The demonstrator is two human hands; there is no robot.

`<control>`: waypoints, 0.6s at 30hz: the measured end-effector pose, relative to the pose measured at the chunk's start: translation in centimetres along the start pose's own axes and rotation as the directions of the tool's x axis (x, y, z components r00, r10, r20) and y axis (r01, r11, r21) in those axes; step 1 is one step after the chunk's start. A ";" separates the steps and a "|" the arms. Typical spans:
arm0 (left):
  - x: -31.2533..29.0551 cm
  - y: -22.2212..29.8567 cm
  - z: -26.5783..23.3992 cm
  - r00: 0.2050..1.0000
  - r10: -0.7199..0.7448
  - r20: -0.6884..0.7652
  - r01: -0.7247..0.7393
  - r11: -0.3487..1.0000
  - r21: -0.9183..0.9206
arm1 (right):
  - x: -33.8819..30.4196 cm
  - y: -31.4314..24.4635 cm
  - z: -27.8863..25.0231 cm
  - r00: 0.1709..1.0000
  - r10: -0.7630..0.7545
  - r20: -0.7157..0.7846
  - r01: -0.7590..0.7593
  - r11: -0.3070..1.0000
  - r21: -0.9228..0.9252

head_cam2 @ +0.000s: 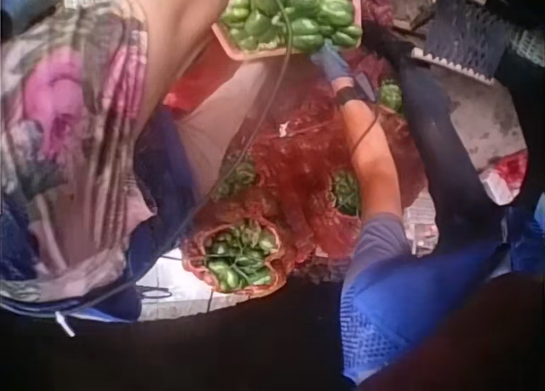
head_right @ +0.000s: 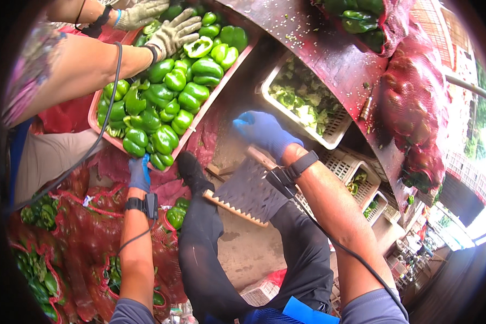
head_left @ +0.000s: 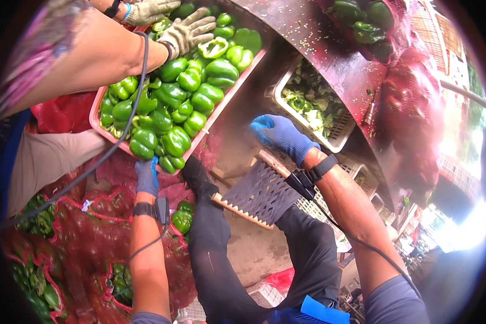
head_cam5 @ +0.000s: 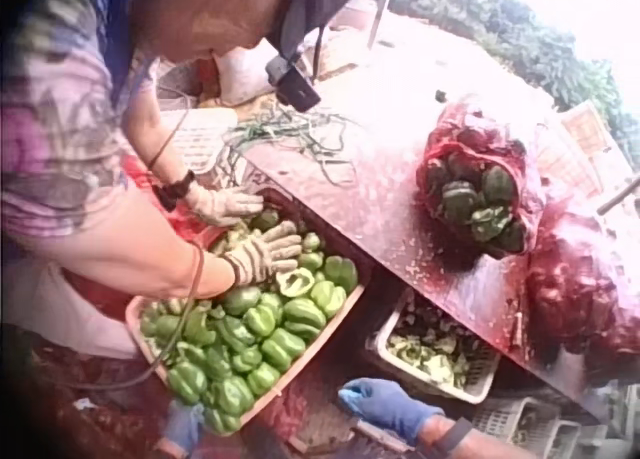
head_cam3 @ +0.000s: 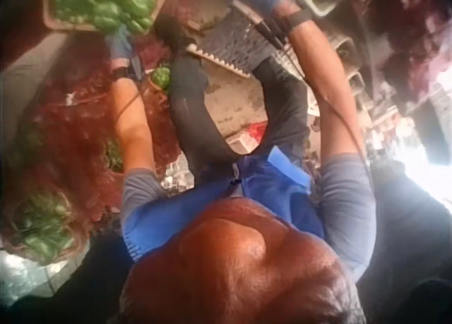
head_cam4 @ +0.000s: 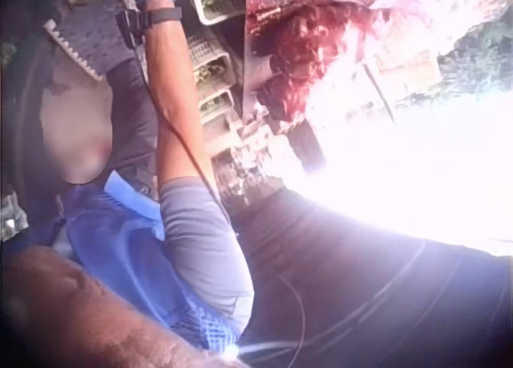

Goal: The recorder is processing green bell peppers by removing their cores by hand and sorting them into crates, then moving large sacks and crates of the produce.

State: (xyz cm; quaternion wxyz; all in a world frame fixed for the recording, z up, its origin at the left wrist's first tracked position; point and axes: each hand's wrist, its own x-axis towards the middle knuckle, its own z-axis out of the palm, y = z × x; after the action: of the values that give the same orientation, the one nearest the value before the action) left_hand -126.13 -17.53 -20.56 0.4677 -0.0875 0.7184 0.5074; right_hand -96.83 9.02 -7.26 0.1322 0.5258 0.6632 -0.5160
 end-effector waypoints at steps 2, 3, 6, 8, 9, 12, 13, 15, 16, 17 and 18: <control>-0.5 0.1 0.5 1.000 0.018 0.008 -0.019 1.000 0.015 | 0.7 0.6 -0.9 0.997 -0.049 -0.064 0.049 0.999 0.003; -0.7 0.1 -0.1 1.000 0.015 -0.002 -0.015 1.000 0.023 | 0.4 -1.5 -1.5 0.999 0.000 -0.040 0.004 0.996 0.091; -0.5 -0.8 -2.3 0.999 -0.048 -0.027 0.051 0.989 0.140 | 2.6 -3.2 -2.9 0.988 -0.070 -0.139 0.074 0.997 0.022; -2.3 -0.7 -0.4 0.999 -0.045 -0.026 0.047 0.995 0.084 | 4.0 -2.8 -4.0 0.971 -0.104 -0.217 0.108 0.994 0.009; -2.9 0.3 -1.1 0.997 -0.080 -0.022 0.081 0.996 0.050 | 4.6 -4.0 -4.2 0.952 -0.149 -0.266 0.134 0.988 -0.073; -2.9 -0.9 -4.3 0.998 -0.049 -0.037 0.049 0.999 -0.005 | 6.7 -6.3 -4.6 0.912 -0.242 -0.332 0.162 0.954 -0.253; -3.1 -1.5 -5.6 0.996 -0.072 -0.048 0.076 0.994 0.083 | 7.5 -6.4 -4.4 0.837 -0.351 -0.419 0.223 0.919 -0.325; -3.8 -2.3 -8.3 0.994 -0.097 -0.046 0.104 0.977 0.187 | 9.2 -7.4 -4.5 0.722 -0.487 -0.492 0.267 0.852 -0.451; -3.9 -2.1 -8.5 0.993 -0.099 -0.058 0.108 0.975 0.193 | 10.6 -7.8 -5.2 0.690 -0.549 -0.472 0.288 0.806 -0.516; -4.2 -2.0 -8.8 0.995 -0.095 -0.037 0.101 0.973 0.207 | 11.7 -8.3 -5.6 0.683 -0.567 -0.460 0.289 0.788 -0.544; -4.5 -1.7 -9.3 0.996 -0.092 -0.017 0.093 0.971 0.220 | 12.8 -8.9 -5.8 0.676 -0.586 -0.447 0.290 0.768 -0.571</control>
State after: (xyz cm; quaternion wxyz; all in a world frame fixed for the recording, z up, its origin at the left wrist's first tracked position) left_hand -128.05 -27.48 -17.76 0.4953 -0.0701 0.7670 0.4019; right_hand -107.39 21.70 -9.10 -0.0985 0.4344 0.8795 -0.1675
